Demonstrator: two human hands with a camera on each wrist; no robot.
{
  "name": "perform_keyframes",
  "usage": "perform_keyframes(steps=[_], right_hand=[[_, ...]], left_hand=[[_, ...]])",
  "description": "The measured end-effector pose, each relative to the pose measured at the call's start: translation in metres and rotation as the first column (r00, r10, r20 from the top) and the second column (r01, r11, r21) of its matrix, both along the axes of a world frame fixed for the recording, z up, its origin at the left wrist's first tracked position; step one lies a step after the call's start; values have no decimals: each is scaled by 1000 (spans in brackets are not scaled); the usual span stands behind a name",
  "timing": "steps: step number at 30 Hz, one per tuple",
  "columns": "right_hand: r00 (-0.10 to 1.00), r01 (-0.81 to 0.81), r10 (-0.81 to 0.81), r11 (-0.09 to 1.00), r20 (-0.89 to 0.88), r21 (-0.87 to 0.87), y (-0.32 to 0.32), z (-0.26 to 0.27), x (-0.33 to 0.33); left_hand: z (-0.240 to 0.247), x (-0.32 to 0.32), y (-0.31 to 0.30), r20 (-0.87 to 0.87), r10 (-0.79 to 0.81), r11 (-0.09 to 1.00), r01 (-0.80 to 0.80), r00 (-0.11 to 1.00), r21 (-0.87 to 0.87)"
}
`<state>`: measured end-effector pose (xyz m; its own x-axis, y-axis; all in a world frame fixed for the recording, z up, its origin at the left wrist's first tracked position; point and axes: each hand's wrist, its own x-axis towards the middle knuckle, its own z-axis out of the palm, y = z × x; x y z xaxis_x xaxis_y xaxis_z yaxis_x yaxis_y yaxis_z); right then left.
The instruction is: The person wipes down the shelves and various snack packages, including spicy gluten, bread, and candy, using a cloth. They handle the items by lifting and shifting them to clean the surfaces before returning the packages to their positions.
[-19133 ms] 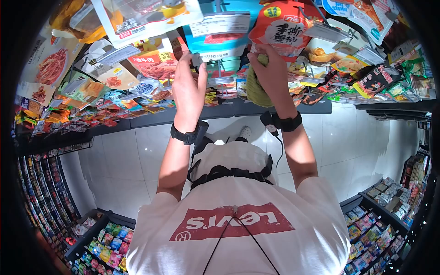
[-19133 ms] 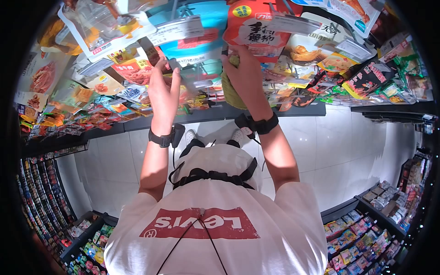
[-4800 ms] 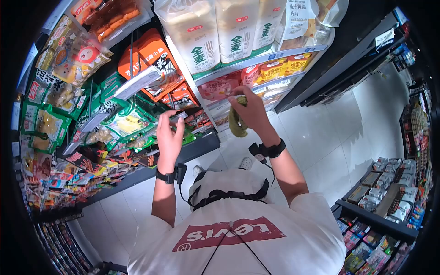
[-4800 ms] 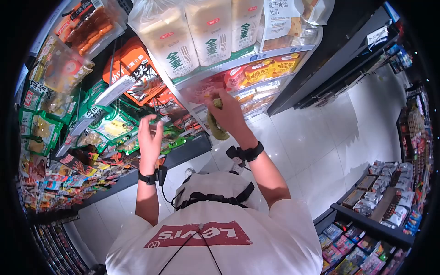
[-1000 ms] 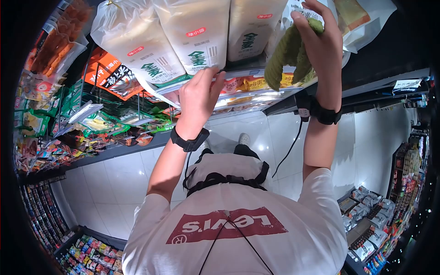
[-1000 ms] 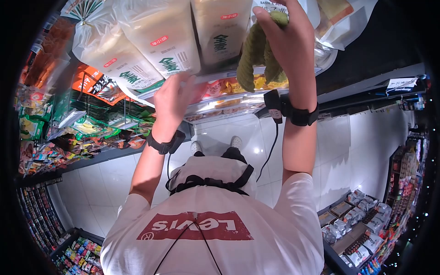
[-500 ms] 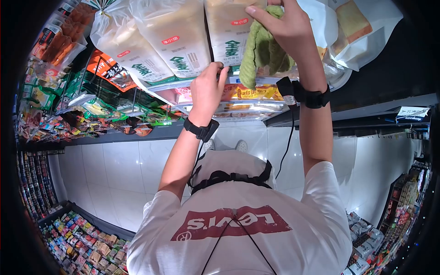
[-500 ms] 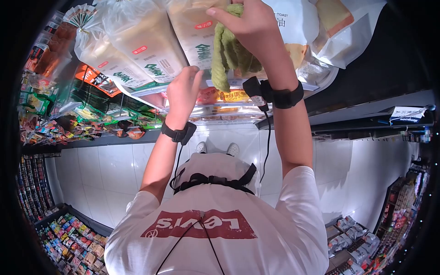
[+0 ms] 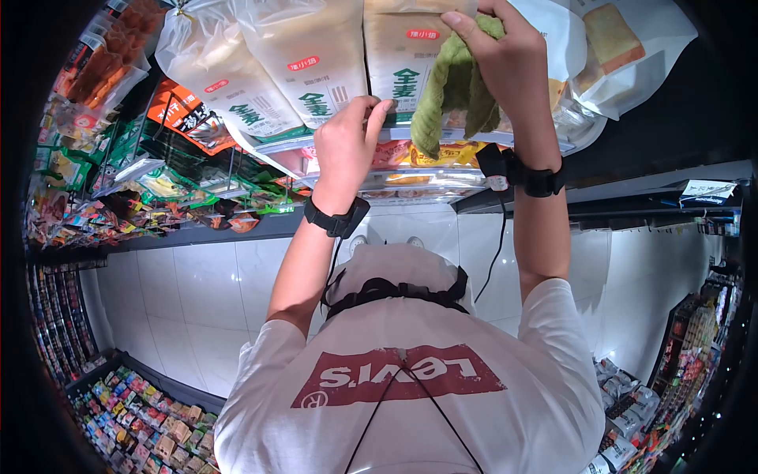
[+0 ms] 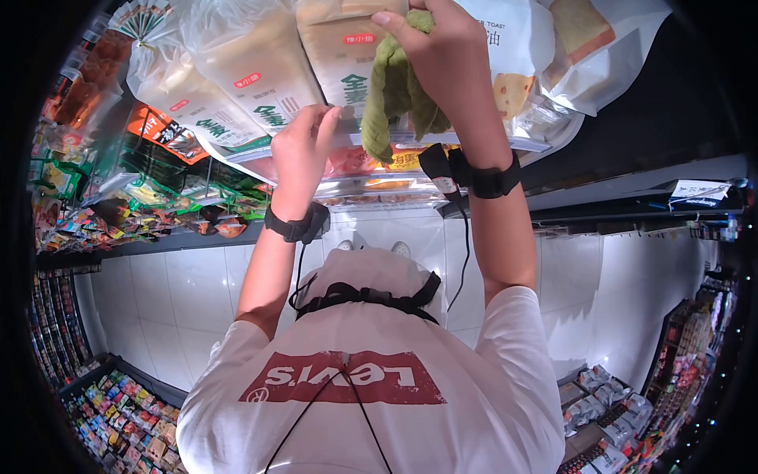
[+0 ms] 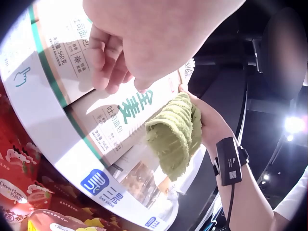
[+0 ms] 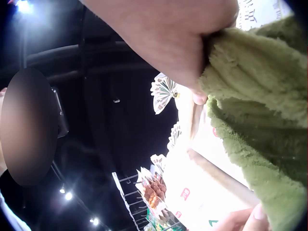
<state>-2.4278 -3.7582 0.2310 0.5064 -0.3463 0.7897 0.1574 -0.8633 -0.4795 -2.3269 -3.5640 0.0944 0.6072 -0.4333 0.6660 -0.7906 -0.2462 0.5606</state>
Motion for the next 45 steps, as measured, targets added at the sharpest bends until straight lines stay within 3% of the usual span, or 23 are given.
perform_keyframes(steps=[7, 11, 13, 15, 17, 19, 23, 25, 27, 30, 32, 33, 35, 36, 43, 45], right_hand=[[994, 43, -27, 987, -107, 157, 17, 6, -10], [999, -9, 16, 985, -37, 173, 12, 1, -10], [974, 53, 0, 971, -226, 231, 19, 12, -16], [984, 71, -33, 974, -173, 214, 5, -6, -7], [991, 89, -67, 976, -119, 199, -2, -19, -1], [995, 97, -92, 979, -36, 181, -4, -24, 2], [992, 110, -111, 994, -56, -11, 4, -27, 0], [976, 107, -63, 973, -208, 206, 15, -25, -4], [964, 133, -76, 968, -257, 212, 18, -23, -4], [942, 175, -89, 953, -324, 247, 18, -23, -6], [935, 186, -82, 941, -344, 282, 15, -28, -6], [950, 181, -102, 950, -294, 255, 14, -33, -5], [963, 175, -117, 957, -244, 231, 13, -38, -4], [970, 168, -119, 957, -211, 234, 13, -40, -4], [969, 172, -115, 948, -217, 267, 18, -37, -12], [968, 175, -109, 941, -228, 291, 21, -35, -14]], left_hand=[[18, 1, 6, -20, -35, 997, 34, 999, -63], [37, 6, 12, -11, -40, 995, 39, 999, -93], [51, 9, 19, -15, -46, 999, 46, 999, -21], [53, 16, 24, 1, -39, 998, 39, 999, -59], [56, 21, 32, 57, 5, 987, 5, 998, -161], [50, 28, 43, 67, 31, 987, -20, 997, -159], [33, 39, 75, 178, 302, 940, -261, 937, -219], [23, 49, 88, 198, 420, 897, -371, 886, -242], [10, 63, 100, 116, 441, 880, -403, 890, -250], [6, 76, 110, 134, 481, 866, -447, 866, -225], [2, 91, 114, -56, 274, 916, -278, 960, -289], [2, 96, 115, -60, 279, 916, -284, 958, -284], [3, 109, 115, -223, -58, 928, -30, 973, -370], [1, 116, 116, -267, -140, 917, 24, 954, -398], [-3, 150, 126, -376, -328, 887, 145, 867, -439], [-7, 152, 128, -378, -304, 895, 127, 875, -427]])
